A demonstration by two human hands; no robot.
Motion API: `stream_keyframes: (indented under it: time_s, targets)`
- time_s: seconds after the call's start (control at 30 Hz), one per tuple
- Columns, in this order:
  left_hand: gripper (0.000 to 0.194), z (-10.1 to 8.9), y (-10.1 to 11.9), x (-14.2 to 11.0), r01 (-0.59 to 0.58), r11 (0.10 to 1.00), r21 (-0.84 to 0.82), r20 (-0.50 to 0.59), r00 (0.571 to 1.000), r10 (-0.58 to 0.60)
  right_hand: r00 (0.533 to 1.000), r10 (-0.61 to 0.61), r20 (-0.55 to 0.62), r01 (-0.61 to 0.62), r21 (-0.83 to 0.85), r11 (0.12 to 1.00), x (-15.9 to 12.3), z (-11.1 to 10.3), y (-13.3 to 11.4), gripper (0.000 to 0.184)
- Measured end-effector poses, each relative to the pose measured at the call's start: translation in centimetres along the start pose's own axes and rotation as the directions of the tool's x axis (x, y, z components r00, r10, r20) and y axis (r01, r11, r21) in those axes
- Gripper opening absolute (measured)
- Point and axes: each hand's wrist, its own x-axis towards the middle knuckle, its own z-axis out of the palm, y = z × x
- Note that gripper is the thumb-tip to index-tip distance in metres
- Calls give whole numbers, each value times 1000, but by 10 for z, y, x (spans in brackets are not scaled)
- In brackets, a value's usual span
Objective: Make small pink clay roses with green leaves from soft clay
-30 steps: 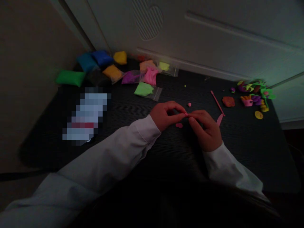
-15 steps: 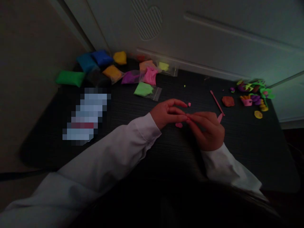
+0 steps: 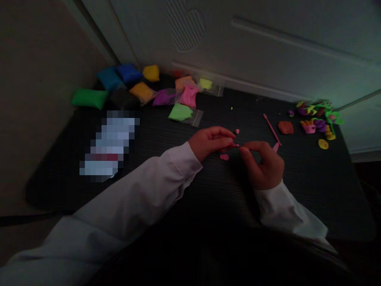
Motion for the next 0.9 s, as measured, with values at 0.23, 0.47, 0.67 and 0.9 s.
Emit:
stream_keyframes:
  time_s: [0.23,0.47,0.67,0.9]
  targets:
    - [15,2,1,0,23,999,-25,-17,1000,-23,998,60,28,-62,83,995,-1,2,-1,27]
    - [14,2,1,-1,25,998,-61,-21,999,-26,990,142,4,-140,198,970,-2,7,-2,28]
    - [15,0,0,0,19,999,-26,-20,1000,-20,988,151,-18,-143,225,964,-2,5,-1,18]
    - [15,0,1,0,26,999,-25,-36,999,-26,993,117,-26,-116,52,992,-1,-3,-2,9]
